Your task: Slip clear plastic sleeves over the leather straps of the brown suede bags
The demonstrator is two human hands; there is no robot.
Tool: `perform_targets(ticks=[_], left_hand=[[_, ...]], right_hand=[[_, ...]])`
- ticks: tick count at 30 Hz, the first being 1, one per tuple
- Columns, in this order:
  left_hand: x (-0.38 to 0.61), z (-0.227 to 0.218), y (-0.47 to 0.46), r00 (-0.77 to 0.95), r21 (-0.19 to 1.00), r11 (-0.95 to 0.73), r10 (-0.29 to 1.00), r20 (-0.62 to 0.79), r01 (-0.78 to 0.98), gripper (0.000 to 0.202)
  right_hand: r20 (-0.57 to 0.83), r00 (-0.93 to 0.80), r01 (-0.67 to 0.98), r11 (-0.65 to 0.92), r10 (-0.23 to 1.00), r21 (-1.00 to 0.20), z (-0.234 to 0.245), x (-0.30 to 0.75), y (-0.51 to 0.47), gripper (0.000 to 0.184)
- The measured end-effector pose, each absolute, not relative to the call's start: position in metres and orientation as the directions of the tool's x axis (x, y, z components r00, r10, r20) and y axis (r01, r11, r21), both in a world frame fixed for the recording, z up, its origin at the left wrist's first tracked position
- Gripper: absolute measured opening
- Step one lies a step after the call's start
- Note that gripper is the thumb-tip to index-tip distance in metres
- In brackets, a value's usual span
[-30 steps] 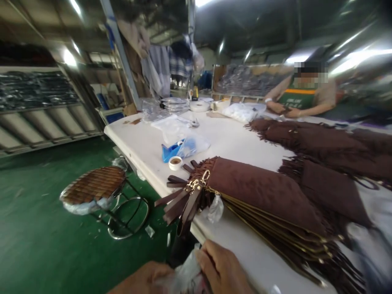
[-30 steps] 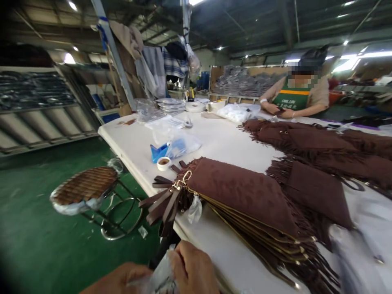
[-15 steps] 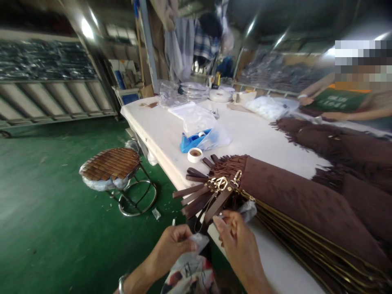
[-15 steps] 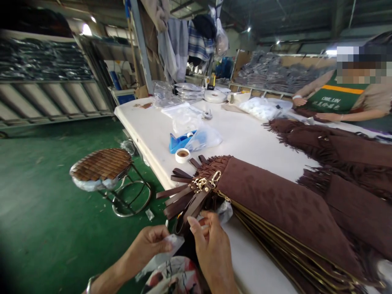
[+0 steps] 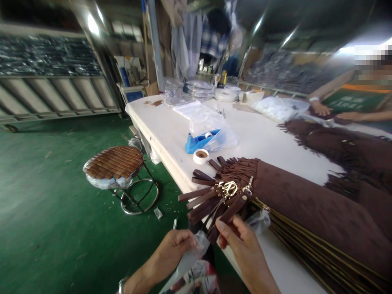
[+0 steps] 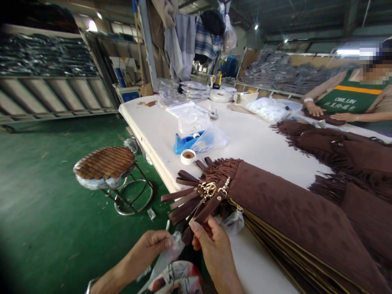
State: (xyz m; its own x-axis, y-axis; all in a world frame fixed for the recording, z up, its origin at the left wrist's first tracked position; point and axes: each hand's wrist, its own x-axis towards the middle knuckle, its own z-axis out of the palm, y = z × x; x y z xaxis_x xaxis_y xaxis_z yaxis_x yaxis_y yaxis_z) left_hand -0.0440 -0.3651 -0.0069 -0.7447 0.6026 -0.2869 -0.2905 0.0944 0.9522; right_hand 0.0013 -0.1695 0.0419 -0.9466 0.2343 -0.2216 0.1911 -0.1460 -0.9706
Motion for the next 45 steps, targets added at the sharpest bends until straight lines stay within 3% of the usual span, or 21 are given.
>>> perform_targets(ticks=[6, 10, 15, 18, 23, 27, 33, 45], left_hand=[[-0.042, 0.022, -0.360, -0.737, 0.971, 0.235, 0.663, -0.134, 0.034, 0.043], [-0.039, 0.028, -0.360, -0.703, 0.978, 0.199, 0.704, -0.097, 0.064, 0.039], [-0.040, 0.020, -0.360, -0.813, 0.990, 0.113, 0.568, -0.130, -0.079, 0.040], [-0.041, 0.018, -0.357, -0.805, 0.988, 0.080, 0.573, -0.155, -0.133, 0.039], [-0.042, 0.021, -0.351, -0.842, 0.982, 0.163, 0.539, -0.006, 0.097, 0.025], [-0.042, 0.022, -0.350, -0.813, 0.977, 0.159, 0.582, 0.026, 0.144, 0.022], [-0.035, 0.020, -0.349, -0.815, 0.982, 0.141, 0.579, 0.024, 0.129, 0.021], [-0.029, 0.016, -0.335, -0.883, 0.981, 0.173, 0.470, -0.003, 0.089, 0.026]], right_hand=[[-0.197, -0.937, 0.157, -0.156, 0.287, -0.975, 0.040, -0.004, -0.170, 0.034], [-0.175, -0.934, 0.126, -0.169, 0.312, -0.977, 0.037, -0.002, -0.171, 0.036], [-0.161, -0.937, 0.221, 0.166, 0.311, -0.961, 0.037, 0.011, -0.160, 0.034], [-0.217, -0.946, 0.221, -0.012, 0.241, -0.975, 0.044, 0.017, -0.156, 0.035], [-0.282, -0.925, 0.194, -0.321, 0.255, -0.927, 0.051, 0.018, -0.155, 0.031], [-0.306, -0.909, 0.149, -0.467, 0.282, -0.872, 0.049, 0.015, -0.156, 0.029], [-0.250, -0.906, 0.050, -0.500, 0.342, -0.865, 0.044, 0.004, -0.169, 0.027], [-0.219, -0.906, 0.048, -0.426, 0.362, -0.904, 0.042, 0.002, -0.173, 0.024]])
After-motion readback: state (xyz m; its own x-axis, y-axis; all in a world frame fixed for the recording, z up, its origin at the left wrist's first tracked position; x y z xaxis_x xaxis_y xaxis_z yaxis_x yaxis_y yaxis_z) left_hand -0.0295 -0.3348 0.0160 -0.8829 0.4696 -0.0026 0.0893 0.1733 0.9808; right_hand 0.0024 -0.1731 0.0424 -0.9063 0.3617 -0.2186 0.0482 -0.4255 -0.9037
